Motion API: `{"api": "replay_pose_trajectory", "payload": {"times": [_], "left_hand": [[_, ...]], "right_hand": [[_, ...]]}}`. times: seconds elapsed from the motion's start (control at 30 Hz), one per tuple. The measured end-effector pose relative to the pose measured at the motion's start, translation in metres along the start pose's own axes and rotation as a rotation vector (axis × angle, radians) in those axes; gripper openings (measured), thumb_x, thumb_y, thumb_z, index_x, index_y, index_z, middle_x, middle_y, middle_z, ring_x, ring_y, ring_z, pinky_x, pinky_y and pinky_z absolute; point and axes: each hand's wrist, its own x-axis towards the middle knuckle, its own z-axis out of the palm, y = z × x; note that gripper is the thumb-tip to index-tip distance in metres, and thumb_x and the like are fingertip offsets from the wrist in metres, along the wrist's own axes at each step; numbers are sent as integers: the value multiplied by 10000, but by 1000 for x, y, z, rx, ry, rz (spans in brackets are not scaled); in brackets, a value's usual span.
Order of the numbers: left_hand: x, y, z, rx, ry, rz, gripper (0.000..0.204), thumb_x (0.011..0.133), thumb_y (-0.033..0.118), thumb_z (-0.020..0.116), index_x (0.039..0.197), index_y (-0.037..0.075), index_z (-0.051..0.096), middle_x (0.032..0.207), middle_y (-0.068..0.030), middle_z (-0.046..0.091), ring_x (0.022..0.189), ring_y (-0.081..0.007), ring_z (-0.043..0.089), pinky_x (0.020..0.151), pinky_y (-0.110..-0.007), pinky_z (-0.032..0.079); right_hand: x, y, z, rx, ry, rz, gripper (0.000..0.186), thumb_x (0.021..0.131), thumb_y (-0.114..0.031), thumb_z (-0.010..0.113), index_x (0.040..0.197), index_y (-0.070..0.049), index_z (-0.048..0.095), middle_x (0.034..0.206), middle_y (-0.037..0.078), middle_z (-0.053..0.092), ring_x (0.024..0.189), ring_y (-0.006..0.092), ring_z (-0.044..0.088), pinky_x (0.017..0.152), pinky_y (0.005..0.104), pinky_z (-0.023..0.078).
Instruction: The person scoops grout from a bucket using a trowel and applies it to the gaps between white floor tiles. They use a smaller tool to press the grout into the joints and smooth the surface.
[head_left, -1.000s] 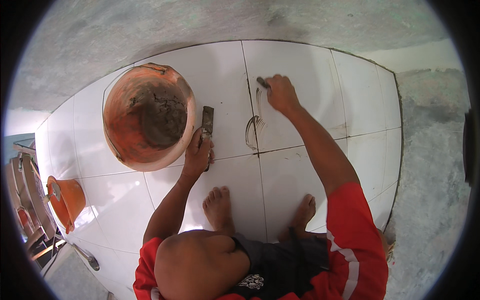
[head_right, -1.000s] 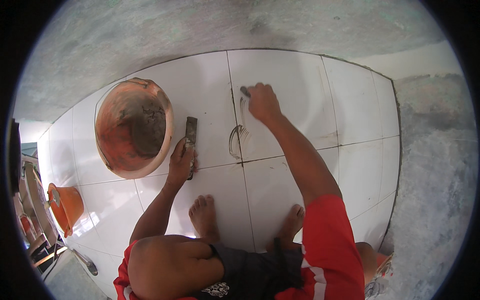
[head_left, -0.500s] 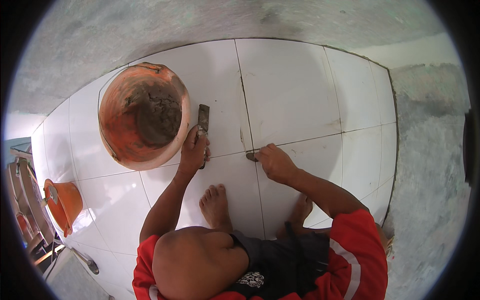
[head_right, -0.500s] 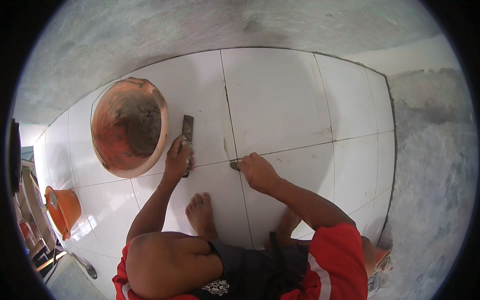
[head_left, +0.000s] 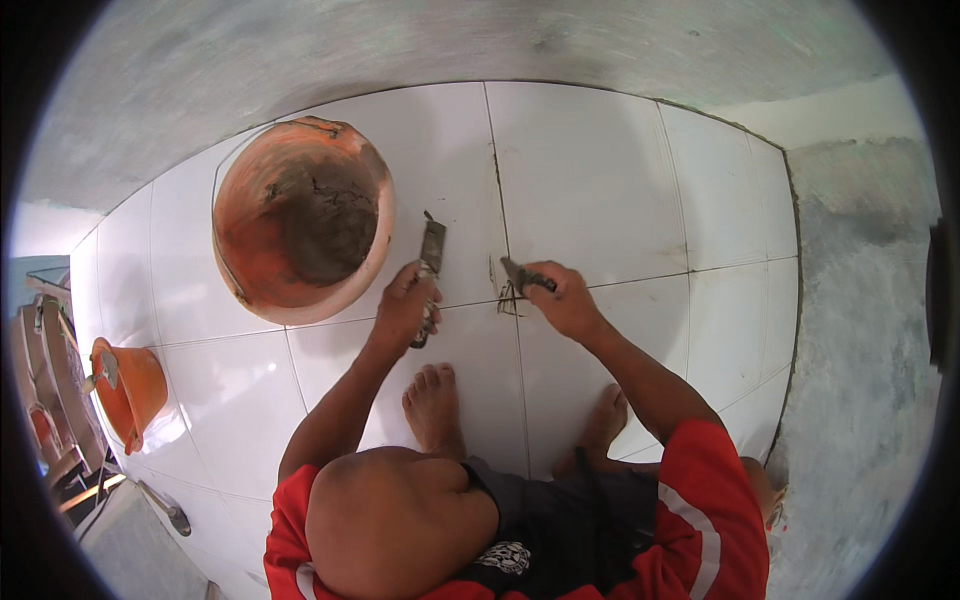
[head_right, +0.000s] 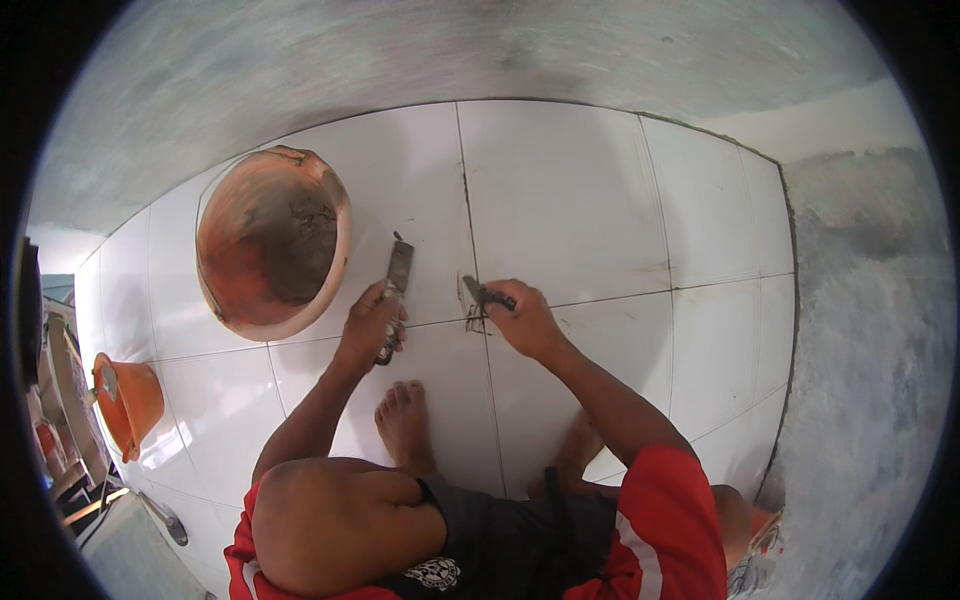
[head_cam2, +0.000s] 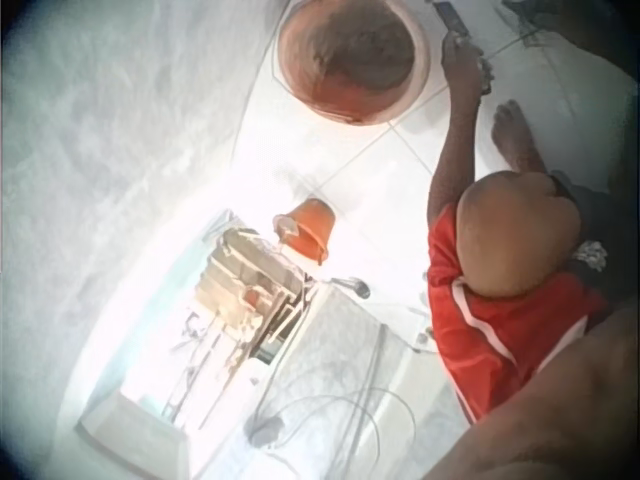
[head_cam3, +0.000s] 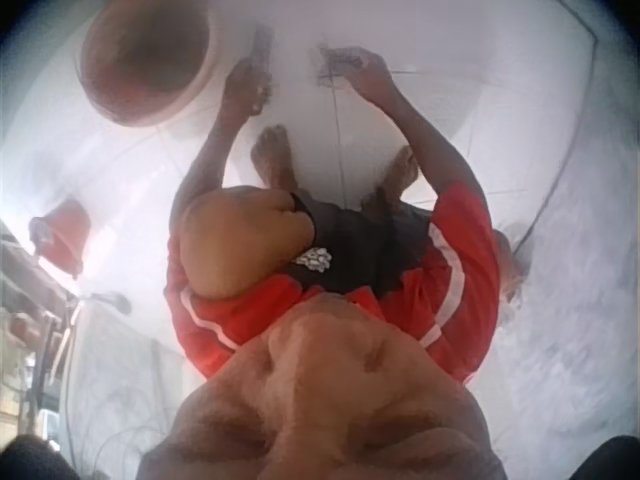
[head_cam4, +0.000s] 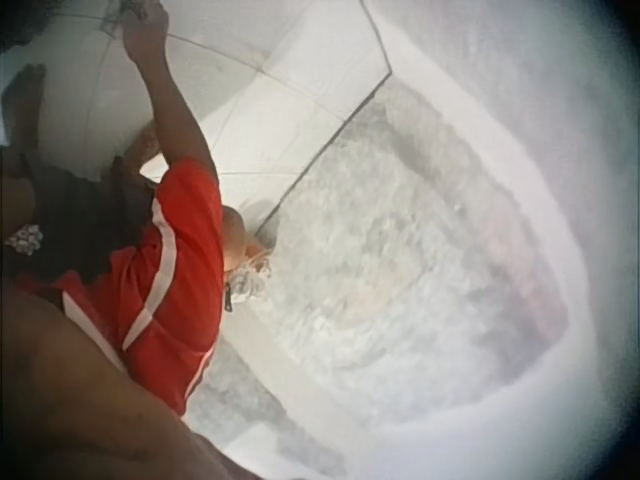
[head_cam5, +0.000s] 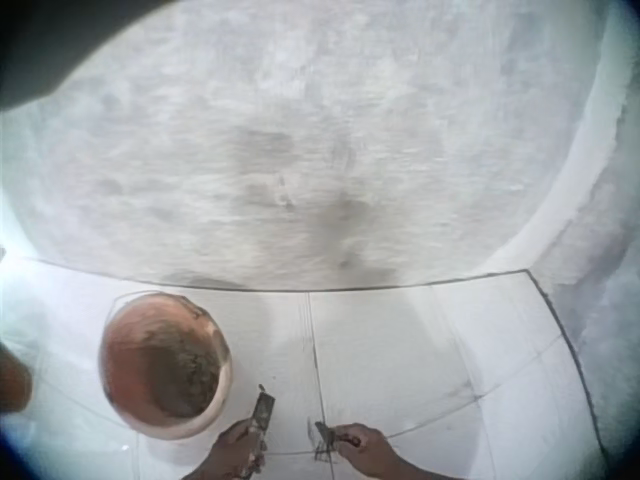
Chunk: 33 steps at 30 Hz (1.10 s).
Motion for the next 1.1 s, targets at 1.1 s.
{"api": "replay_pose_trajectory", "payload": {"times": [1.1], "left_hand": [[-55,51,44,-515,-280,-307,176,1017,172,520,1099,19,544,872,-72,617,622,-129,597,429,-243,486]], "right_hand": [[-4,-42,26,-736,131,-725,505,795,58,609,1297,89,565,1129,166,580,1010,343,558,885,412,506]]}}
